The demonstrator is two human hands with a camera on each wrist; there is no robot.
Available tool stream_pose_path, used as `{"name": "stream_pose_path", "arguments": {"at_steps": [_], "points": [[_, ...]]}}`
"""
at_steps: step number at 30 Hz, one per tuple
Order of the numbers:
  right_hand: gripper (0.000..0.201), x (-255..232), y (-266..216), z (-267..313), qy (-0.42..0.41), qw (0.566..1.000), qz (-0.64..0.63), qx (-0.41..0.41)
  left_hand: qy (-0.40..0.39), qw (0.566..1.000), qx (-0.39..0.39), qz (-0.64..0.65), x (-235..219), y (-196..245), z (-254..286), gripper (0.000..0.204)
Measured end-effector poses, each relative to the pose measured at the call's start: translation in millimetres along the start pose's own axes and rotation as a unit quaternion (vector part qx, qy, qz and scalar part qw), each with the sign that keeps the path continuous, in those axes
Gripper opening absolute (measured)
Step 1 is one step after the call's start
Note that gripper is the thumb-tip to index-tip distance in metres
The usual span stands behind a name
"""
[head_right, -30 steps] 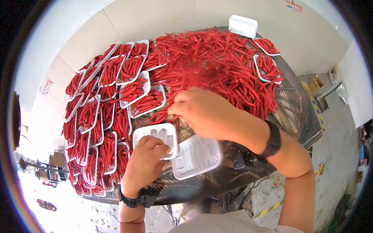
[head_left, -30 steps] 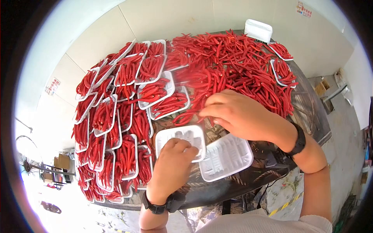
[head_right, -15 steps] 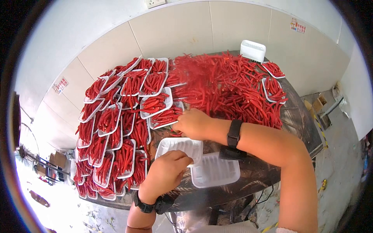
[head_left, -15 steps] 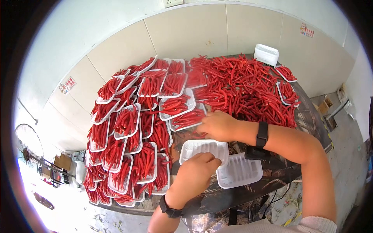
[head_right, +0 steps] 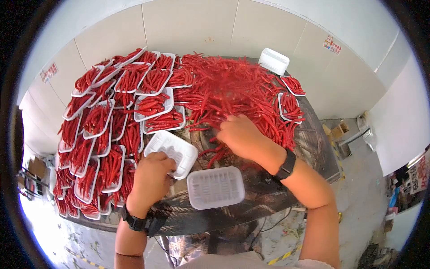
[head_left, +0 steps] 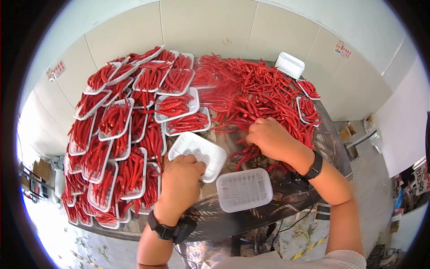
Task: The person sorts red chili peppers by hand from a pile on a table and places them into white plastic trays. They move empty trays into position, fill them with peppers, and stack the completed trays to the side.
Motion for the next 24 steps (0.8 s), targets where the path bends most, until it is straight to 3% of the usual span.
{"name": "stream_pose_path", "arguments": {"at_steps": [2, 4, 5, 7, 9, 11, 12, 13, 14, 15, 17, 18, 19, 21, 23, 24], "points": [[0.014, -3.9, 3.3, 11.7, -0.02, 0.999, -0.039, 0.004, 0.019, 0.998, -0.025, -0.055, -0.5, 4.5, 3.2, 0.015], [0.021, -8.9, 3.0, 21.3, 0.045, 0.983, -0.158, 0.081, 0.019, 0.996, -0.046, -0.075, -5.2, 5.9, 7.3, 0.015], [0.021, -12.7, -1.6, 24.7, 0.043, 0.983, -0.157, 0.083, 0.018, 0.993, -0.066, -0.101, -7.4, 5.5, 8.5, 0.015], [0.011, -20.0, -8.7, 30.2, 0.085, 0.904, -0.322, 0.267, -0.004, 0.991, -0.071, -0.112, -8.5, 5.6, 8.8, 0.015], [0.015, -10.5, -8.5, 34.9, 0.104, 0.895, -0.33, 0.282, 0.027, 0.995, -0.031, -0.096, -10.0, 7.6, 7.0, 0.017], [0.018, -4.4, -14.9, 34.4, 0.157, 0.851, -0.383, 0.324, 0.011, 0.998, -0.025, -0.055, -11.8, 18.3, -2.0, 0.025], [0.018, -3.9, -18.4, 34.5, 0.161, 0.847, -0.388, 0.326, 0.056, 0.996, -0.016, 0.074, -8.8, 26.2, -5.0, 0.028], [0.018, -7.0, -24.0, 34.2, 0.148, 0.846, -0.434, 0.271, 0.098, 0.975, -0.009, 0.201, -5.7, 32.7, -6.6, 0.032], [0.018, -10.7, -31.3, 33.9, 0.136, 0.841, -0.478, 0.213, 0.087, 0.962, -0.008, 0.259, 0.5, 35.7, -5.3, 0.04], [0.014, -14.8, -40.7, 31.0, 0.155, 0.809, -0.538, 0.181, 0.08, 0.938, -0.023, 0.337, 10.8, 38.4, -4.4, 0.043], [0.016, -27.1, -56.4, 22.6, 0.194, 0.823, -0.523, 0.11, 0.018, 0.953, -0.017, 0.302, 22.6, 46.9, -6.1, 0.038], [0.016, -31.2, -55.7, 17.8, 0.199, 0.819, -0.526, 0.113, -0.056, 0.912, -0.101, 0.393, 27.3, 45.9, -5.7, 0.034], [0.02, -34.7, -53.1, 12.3, 0.217, 0.841, -0.484, 0.107, -0.129, 0.851, -0.187, 0.473, 31.8, 44.6, -4.9, 0.032], [0.025, -25.3, -38.4, 2.1, 0.226, 0.885, -0.385, 0.132, -0.113, 0.859, -0.175, 0.468, 39.4, 41.3, -7.0, 0.026], [0.02, 1.7, -24.2, -3.6, 0.25, 0.914, -0.237, 0.214, -0.09, 0.778, -0.252, 0.569, 41.8, 33.7, -6.9, 0.025], [0.016, 16.4, -23.6, -1.6, 0.214, 0.931, -0.186, 0.23, -0.077, 0.758, -0.241, 0.601, 43.8, 30.7, -6.7, 0.024]]}}
Point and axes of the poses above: each hand's wrist, its own z-axis away from the middle knuckle, its own x-axis out of the palm, y = z × x, the point moved 1 cm from there along -z, towards the middle knuckle, and after that the axes turned 14 degrees about z, right-handed, at the moved point
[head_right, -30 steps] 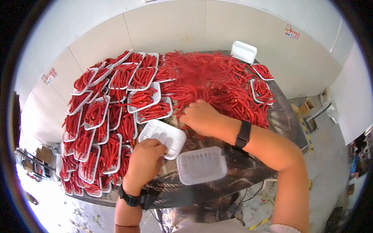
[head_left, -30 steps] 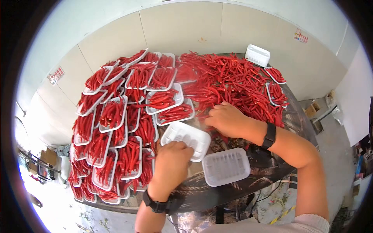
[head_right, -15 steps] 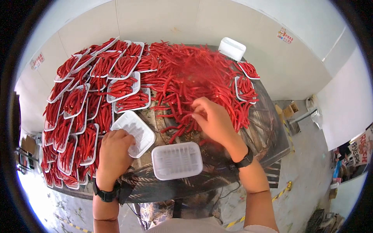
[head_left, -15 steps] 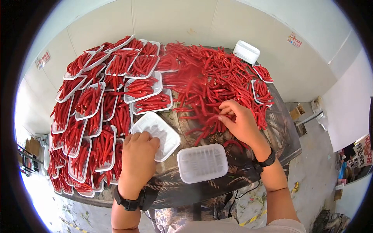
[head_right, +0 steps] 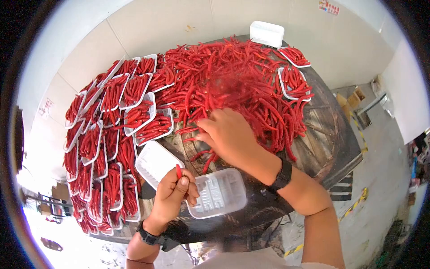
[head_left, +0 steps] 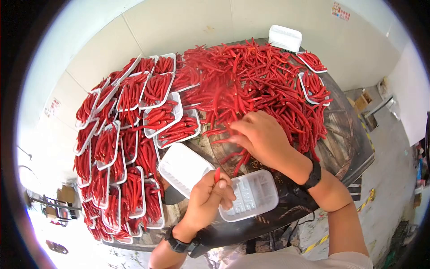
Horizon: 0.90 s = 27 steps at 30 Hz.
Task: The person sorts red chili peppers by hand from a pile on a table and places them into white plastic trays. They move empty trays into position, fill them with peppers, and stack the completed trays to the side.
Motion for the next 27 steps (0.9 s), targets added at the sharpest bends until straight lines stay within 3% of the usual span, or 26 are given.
{"name": "stream_pose_path", "arguments": {"at_steps": [3, 5, 7, 10, 11, 13, 14, 15, 17, 19, 21, 22, 25, 27], "points": [[0.012, 10.9, 11.5, 8.9, -0.036, 0.998, 0.054, -0.022, 0.027, 0.999, -0.011, 0.016, 0.8, 2.5, 1.4, 0.026], [0.011, 3.6, 6.6, 8.2, -0.004, 0.999, 0.045, -0.003, 0.038, 0.999, -0.008, 0.034, 1.5, 2.6, 2.1, 0.028], [0.012, -14.8, -11.4, 11.1, 0.05, 0.997, -0.06, 0.019, 0.047, 0.997, -0.001, 0.054, 5.9, 5.4, 1.5, 0.03], [0.017, -29.1, -47.2, 28.6, 0.044, 0.979, -0.192, -0.049, 0.103, 0.98, 0.054, 0.165, 9.9, 3.7, 5.3, 0.036], [0.017, -29.7, -54.9, 31.9, 0.028, 0.97, -0.226, -0.085, 0.101, 0.98, 0.05, 0.164, 4.2, 1.1, 6.1, 0.036], [0.013, -21.6, -56.0, 33.9, 0.012, 0.966, -0.229, -0.119, 0.006, 0.975, 0.03, 0.221, -1.9, 2.5, 7.1, 0.033], [0.009, -18.5, -56.0, 33.2, -0.005, 0.96, -0.231, -0.157, 0.056, 0.973, 0.04, 0.222, 2.3, 2.6, 6.8, 0.025], [0.009, -18.3, -49.0, 30.1, -0.003, 0.96, -0.231, -0.155, 0.055, 0.973, 0.039, 0.22, 6.5, 6.3, 5.4, 0.025], [0.008, -22.5, -16.8, 16.0, 0.056, 0.985, -0.144, -0.073, 0.142, 0.968, 0.039, 0.202, 10.6, 11.4, 3.5, 0.02], [0.008, -10.0, 19.7, 8.2, 0.119, 0.992, 0.037, 0.034, 0.111, 0.973, 0.053, 0.197, -11.7, -1.8, 4.5, 0.016], [0.008, -2.5, 46.8, 16.4, 0.089, 0.992, 0.082, 0.03, -0.027, 0.956, 0.033, 0.291, -23.9, -8.7, 3.4, 0.018], [0.007, -6.3, 48.2, 13.5, 0.058, 0.99, 0.125, 0.026, -0.029, 0.956, 0.033, 0.288, -23.2, -8.5, 4.1, 0.018], [0.007, -25.2, 29.1, 11.6, 0.055, 0.991, 0.106, 0.053, -0.017, 0.962, 0.041, 0.268, -10.4, -7.3, 3.3, 0.018], [0.016, -32.5, -0.9, 13.7, 0.047, 0.996, -0.051, 0.064, 0.105, 0.979, 0.049, 0.166, 4.9, 4.0, 3.8, 0.021]]}}
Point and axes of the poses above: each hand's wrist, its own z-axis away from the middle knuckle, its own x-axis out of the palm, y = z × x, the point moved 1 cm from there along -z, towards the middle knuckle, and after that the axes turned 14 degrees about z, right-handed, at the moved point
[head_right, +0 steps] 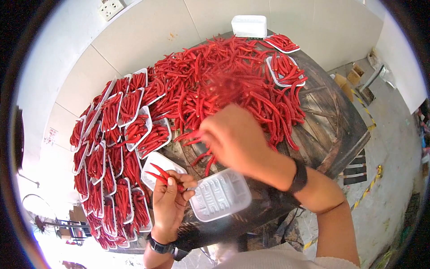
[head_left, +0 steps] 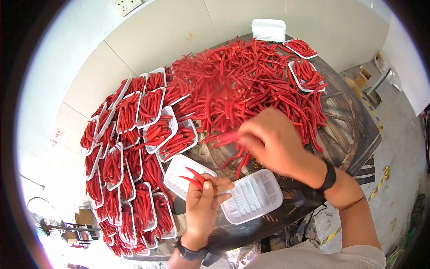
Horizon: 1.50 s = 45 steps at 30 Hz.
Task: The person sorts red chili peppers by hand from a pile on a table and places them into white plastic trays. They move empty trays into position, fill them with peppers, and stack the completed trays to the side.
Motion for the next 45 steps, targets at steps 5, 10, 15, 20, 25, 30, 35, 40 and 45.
{"name": "stream_pose_path", "arguments": {"at_steps": [5, 10, 15, 20, 25, 30, 35, 40, 45], "points": [[0.009, 21.6, -55.3, 34.8, 0.012, 0.984, -0.113, -0.137, -0.017, 0.996, -0.04, 0.079, -2.2, 0.2, -4.2, 0.03], [0.018, 15.5, -46.2, 31.3, -0.104, 0.963, -0.156, -0.195, -0.039, 0.997, -0.055, 0.044, -6.3, 0.1, -4.7, 0.03], [0.022, 2.3, 5.6, 5.7, -0.046, 0.998, 0.037, 0.013, -0.025, 0.997, -0.053, 0.049, -15.7, 0.5, -4.7, 0.026], [0.021, 8.6, 27.9, 10.5, -0.11, 0.986, 0.122, 0.014, -0.122, 0.974, -0.074, 0.177, -21.5, -2.1, -6.0, 0.027], [0.018, -2.6, -15.1, 9.1, -0.037, 0.983, -0.071, -0.165, -0.008, 0.99, -0.107, 0.092, 2.2, 6.5, -0.1, 0.028], [0.023, 7.2, -43.4, 30.5, -0.058, 0.96, -0.141, -0.235, -0.094, 0.98, -0.132, 0.116, -10.9, -0.2, -0.1, 0.027], [0.019, 20.0, -13.6, 13.1, -0.066, 0.985, -0.144, -0.065, -0.036, 0.981, -0.149, 0.118, -13.5, 10.4, -2.1, 0.02], [0.015, 38.8, 18.0, 11.8, -0.029, 0.996, 0.077, -0.031, -0.047, 0.984, -0.133, 0.106, -4.7, 11.6, 1.6, 0.019], [0.015, 20.9, 13.7, 4.7, 0.021, 0.999, 0.045, -0.018, -0.123, 0.98, -0.042, 0.151, -21.5, 9.4, -0.9, 0.02]]}}
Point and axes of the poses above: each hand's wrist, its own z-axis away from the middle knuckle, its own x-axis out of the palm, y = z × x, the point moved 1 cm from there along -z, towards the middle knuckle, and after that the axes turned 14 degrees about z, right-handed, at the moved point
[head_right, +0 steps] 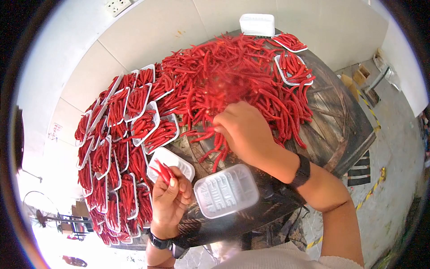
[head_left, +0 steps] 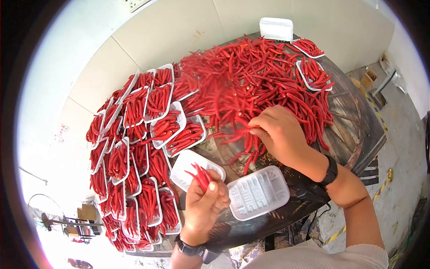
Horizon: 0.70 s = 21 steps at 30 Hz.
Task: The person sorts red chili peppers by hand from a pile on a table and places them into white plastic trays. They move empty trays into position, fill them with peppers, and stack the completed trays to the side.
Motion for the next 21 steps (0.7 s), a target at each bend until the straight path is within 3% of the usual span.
{"name": "stream_pose_path", "arguments": {"at_steps": [1, 3, 4, 5, 6, 10, 12, 13, 14, 15, 16, 17, 18, 19, 21], "points": [[0.016, -8.7, -2.6, -4.2, 0.017, 0.999, -0.039, 0.008, -0.001, 1.0, 0.002, 0.001, 1.6, -0.2, 0.1, 0.02], [0.017, -18.0, -5.3, -8.0, 0.033, 0.996, -0.079, 0.016, 0.038, 0.98, 0.114, -0.16, 9.6, 0.7, 1.7, 0.019], [0.017, -20.3, -4.5, -7.3, 0.009, 0.989, -0.138, 0.045, 0.062, 0.971, 0.13, -0.19, 15.5, 1.6, 2.4, 0.018], [0.017, -20.7, -4.1, -6.7, -0.016, 0.978, -0.196, 0.074, 0.063, 0.971, 0.131, -0.19, 17.6, 0.2, 1.5, 0.018], [0.016, -16.4, -3.4, -5.7, 0.011, 0.968, -0.237, 0.086, 0.061, 0.962, 0.146, -0.223, 19.4, -1.5, 0.4, 0.016], [0.015, -25.8, -7.1, -6.3, -0.017, 0.96, -0.243, 0.138, 0.044, 0.953, 0.156, -0.257, 19.4, -6.0, -0.4, 0.018], [0.015, -24.6, -13.2, -4.8, -0.071, 0.88, -0.424, 0.204, 0.047, 0.952, 0.16, -0.256, 19.7, -10.2, -1.9, 0.019], [0.015, -27.8, -18.8, -4.4, -0.071, 0.88, -0.424, 0.203, 0.037, 0.95, 0.177, -0.254, 17.9, -12.6, -3.2, 0.022], [0.016, -30.9, -27.7, -3.3, -0.154, 0.827, -0.502, 0.199, 0.028, 0.948, 0.193, -0.251, 16.9, -13.8, -3.6, 0.025], [0.017, -31.0, -37.2, 0.0, -0.234, 0.762, -0.573, 0.192, 0.029, 0.948, 0.193, -0.252, 15.7, -13.0, -1.6, 0.025], [0.018, -25.5, -45.0, 6.2, -0.221, 0.756, -0.593, 0.166, 0.02, 0.957, 0.124, -0.263, 15.5, -12.1, 0.9, 0.026], [0.018, -23.9, -45.3, 7.3, -0.221, 0.755, -0.594, 0.168, 0.012, 0.96, 0.054, -0.273, 17.8, -11.5, 2.1, 0.028], [0.018, -23.5, -44.9, 7.8, -0.214, 0.793, -0.547, 0.161, 0.015, 0.977, -0.025, -0.212, 23.2, -10.2, 4.0, 0.031], [0.018, -22.8, -44.0, 7.8, -0.205, 0.829, -0.498, 0.153, 0.016, 0.977, -0.025, -0.212, 23.1, -9.9, 2.9, 0.031], [0.022, -12.2, -37.7, 7.2, -0.179, 0.818, -0.518, 0.177, 0.065, 0.97, -0.008, -0.235, 21.2, -8.2, 1.4, 0.033]]}}
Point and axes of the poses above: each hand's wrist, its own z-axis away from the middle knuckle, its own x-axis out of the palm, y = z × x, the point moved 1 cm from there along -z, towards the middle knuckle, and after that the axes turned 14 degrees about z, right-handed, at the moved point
